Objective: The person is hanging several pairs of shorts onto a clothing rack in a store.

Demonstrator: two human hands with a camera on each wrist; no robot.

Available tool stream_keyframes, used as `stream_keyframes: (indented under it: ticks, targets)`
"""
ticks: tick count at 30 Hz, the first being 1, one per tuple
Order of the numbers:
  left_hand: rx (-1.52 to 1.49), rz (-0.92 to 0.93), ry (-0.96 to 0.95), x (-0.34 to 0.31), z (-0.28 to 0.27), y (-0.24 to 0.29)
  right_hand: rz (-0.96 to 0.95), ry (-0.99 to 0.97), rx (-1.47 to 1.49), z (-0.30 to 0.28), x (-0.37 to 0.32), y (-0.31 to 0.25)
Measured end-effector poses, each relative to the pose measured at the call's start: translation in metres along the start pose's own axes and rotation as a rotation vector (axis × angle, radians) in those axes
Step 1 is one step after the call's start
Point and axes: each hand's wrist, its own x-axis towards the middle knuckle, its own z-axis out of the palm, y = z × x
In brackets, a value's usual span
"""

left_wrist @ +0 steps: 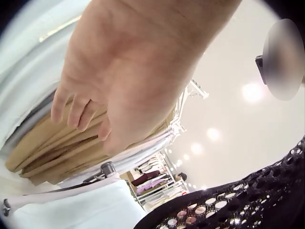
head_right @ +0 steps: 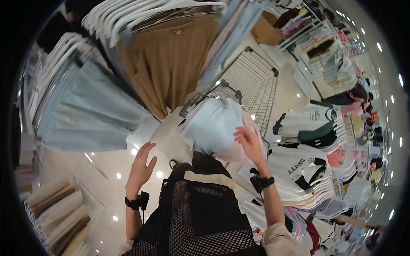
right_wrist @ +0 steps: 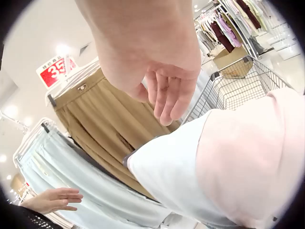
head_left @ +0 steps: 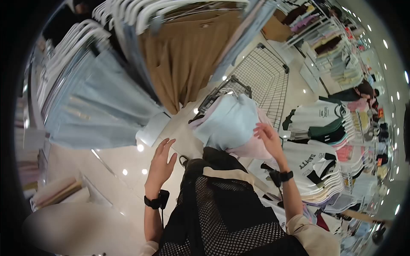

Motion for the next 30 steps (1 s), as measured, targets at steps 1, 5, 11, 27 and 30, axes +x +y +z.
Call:
stream_keyframes:
  ticks: [1,5,11,27,30]
  targets:
    - [0.014,0.027,-0.012,0.011,0.005,0.012,-0.017,0.035,0.01,-0.019,0.014,0.014]
    - [0.072,0.095,-0.069,0.059,0.041,0.057,0.095,0.16,-0.051,-0.097,0.089,0.08]
    - [0.128,0.101,-0.155,0.132,0.122,0.114,0.312,0.119,-0.282,-0.143,0.224,0.203]
    - [0.426,-0.042,-0.215,0.213,0.224,0.153,0.488,-0.371,0.152,-0.113,0.305,0.274]
    - [0.394,-0.042,-0.243,0.222,0.232,0.157,0.328,-0.193,0.092,-0.092,0.324,0.28]
